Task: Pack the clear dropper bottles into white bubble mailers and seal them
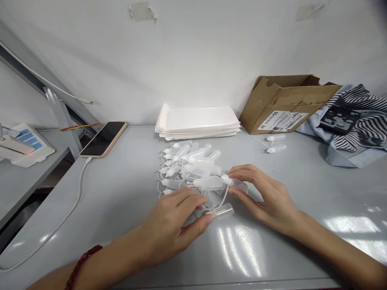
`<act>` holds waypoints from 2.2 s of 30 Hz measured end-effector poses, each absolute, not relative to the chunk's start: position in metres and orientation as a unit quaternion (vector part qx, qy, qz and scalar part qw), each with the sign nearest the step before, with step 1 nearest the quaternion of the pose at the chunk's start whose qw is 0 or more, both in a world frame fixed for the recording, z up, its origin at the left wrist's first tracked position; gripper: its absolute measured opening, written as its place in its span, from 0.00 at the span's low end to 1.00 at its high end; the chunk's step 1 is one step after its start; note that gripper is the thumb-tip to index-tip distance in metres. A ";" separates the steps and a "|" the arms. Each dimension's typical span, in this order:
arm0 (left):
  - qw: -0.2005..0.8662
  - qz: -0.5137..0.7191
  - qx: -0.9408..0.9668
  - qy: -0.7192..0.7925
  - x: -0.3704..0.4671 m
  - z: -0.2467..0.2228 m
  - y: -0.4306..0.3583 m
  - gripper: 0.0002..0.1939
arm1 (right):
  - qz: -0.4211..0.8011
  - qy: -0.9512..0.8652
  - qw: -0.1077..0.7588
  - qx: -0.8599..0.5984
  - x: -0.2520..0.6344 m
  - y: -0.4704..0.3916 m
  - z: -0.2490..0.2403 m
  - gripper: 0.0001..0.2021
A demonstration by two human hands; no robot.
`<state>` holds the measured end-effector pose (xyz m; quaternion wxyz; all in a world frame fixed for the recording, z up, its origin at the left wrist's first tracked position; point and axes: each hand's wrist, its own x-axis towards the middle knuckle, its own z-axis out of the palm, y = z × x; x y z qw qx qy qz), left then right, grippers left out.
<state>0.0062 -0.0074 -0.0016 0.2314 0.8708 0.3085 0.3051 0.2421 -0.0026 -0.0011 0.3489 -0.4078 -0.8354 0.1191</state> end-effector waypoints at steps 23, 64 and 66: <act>0.250 0.322 0.846 0.344 0.008 -0.001 -0.011 0.05 | 0.083 -0.890 0.322 -0.311 0.238 -0.016 -0.003 0.13; 0.232 0.379 0.830 0.336 0.011 0.007 -0.012 0.06 | 0.093 -0.885 0.336 -0.308 0.238 -0.018 0.001 0.14; 0.229 0.383 0.831 0.333 0.011 0.007 -0.012 0.06 | 0.092 -0.886 0.333 -0.308 0.238 -0.018 0.001 0.14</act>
